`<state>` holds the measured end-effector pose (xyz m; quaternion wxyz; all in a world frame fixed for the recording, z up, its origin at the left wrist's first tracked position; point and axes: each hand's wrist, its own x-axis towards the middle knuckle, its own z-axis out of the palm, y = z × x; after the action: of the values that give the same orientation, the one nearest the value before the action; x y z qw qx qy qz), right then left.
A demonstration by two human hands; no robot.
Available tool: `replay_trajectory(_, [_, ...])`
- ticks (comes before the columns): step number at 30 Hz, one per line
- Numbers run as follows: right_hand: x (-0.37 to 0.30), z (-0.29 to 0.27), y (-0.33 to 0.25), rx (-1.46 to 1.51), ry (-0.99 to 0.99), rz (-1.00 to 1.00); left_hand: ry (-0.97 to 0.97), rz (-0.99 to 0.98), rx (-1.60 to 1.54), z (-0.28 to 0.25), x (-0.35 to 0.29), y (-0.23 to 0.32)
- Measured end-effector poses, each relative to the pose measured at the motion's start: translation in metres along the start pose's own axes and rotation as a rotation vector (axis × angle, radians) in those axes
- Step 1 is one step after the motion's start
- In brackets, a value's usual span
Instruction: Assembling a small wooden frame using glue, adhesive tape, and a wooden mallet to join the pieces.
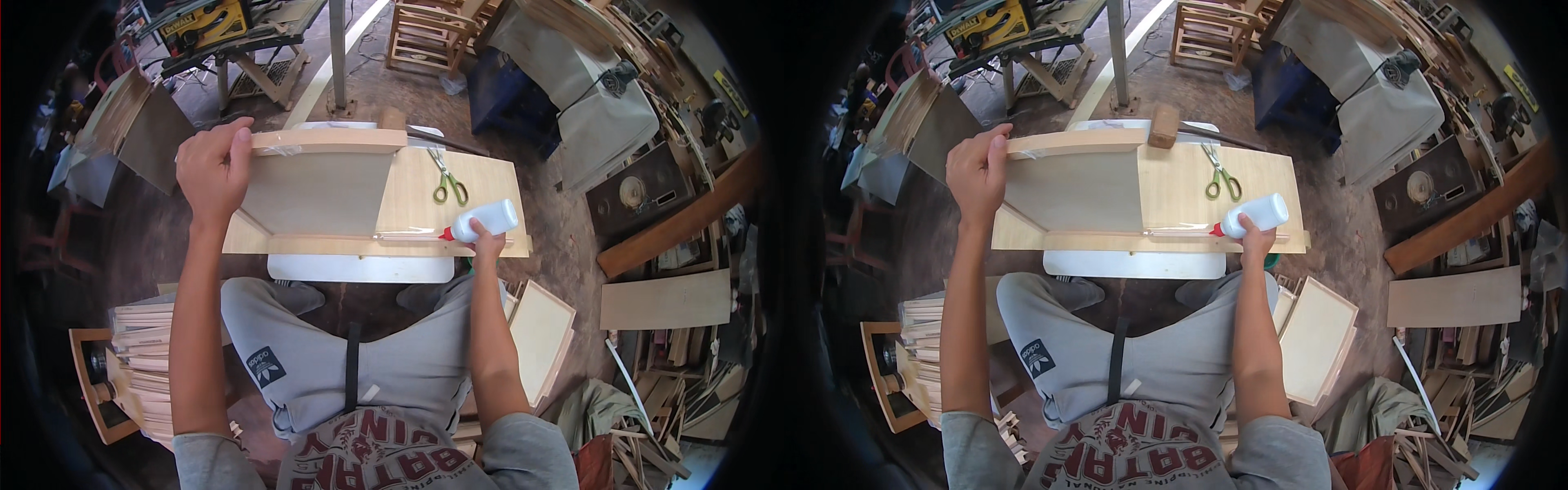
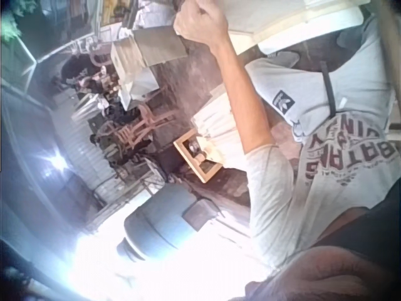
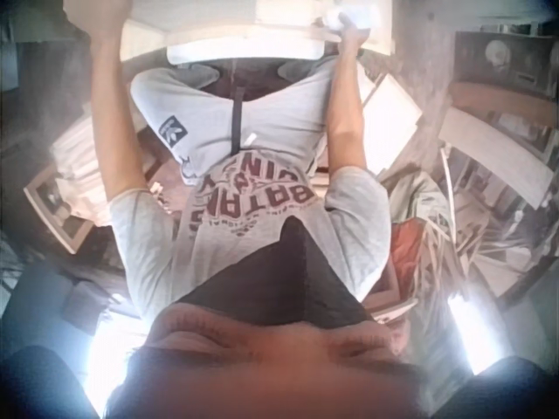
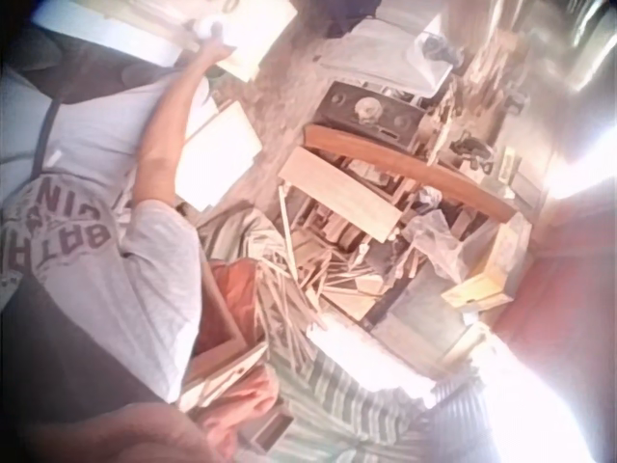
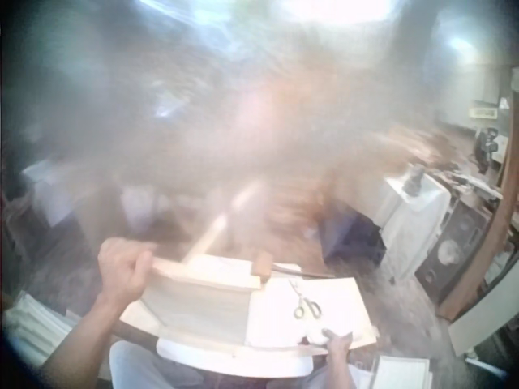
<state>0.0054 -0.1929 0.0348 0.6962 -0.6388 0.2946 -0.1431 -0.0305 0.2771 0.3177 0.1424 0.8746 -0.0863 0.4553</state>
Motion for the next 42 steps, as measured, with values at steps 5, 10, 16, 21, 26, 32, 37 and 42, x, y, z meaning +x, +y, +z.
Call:
replay_trajectory(5, [0.008,-0.011,-0.008,-0.001,0.040,-0.017,-0.026,-0.013,0.014,0.000,-0.001,-0.002])
replay_trajectory(10, [0.016,-0.027,-0.018,-0.017,0.093,-0.040,-0.028,-0.007,0.001,0.002,0.000,0.000])
replay_trajectory(16, [0.033,-0.049,-0.024,-0.002,0.127,-0.020,-0.088,-0.022,0.049,-0.003,0.001,0.004])
replay_trajectory(21, [0.044,-0.066,-0.037,-0.034,0.172,0.008,-0.056,0.012,0.051,0.005,0.001,0.003])
replay_trajectory(26, [0.064,-0.087,-0.034,-0.039,0.201,-0.021,-0.086,-0.019,0.056,0.007,0.002,0.003])
replay_trajectory(32, [0.080,-0.107,-0.042,-0.051,0.239,-0.030,-0.104,-0.013,0.067,0.008,0.002,0.003])
replay_trajectory(37, [0.103,-0.128,-0.038,-0.080,0.263,-0.037,-0.135,-0.011,0.057,0.011,0.005,0.005])
replay_trajectory(42, [0.112,-0.135,-0.042,-0.084,0.268,-0.031,-0.121,0.002,0.063,0.010,0.004,0.005])
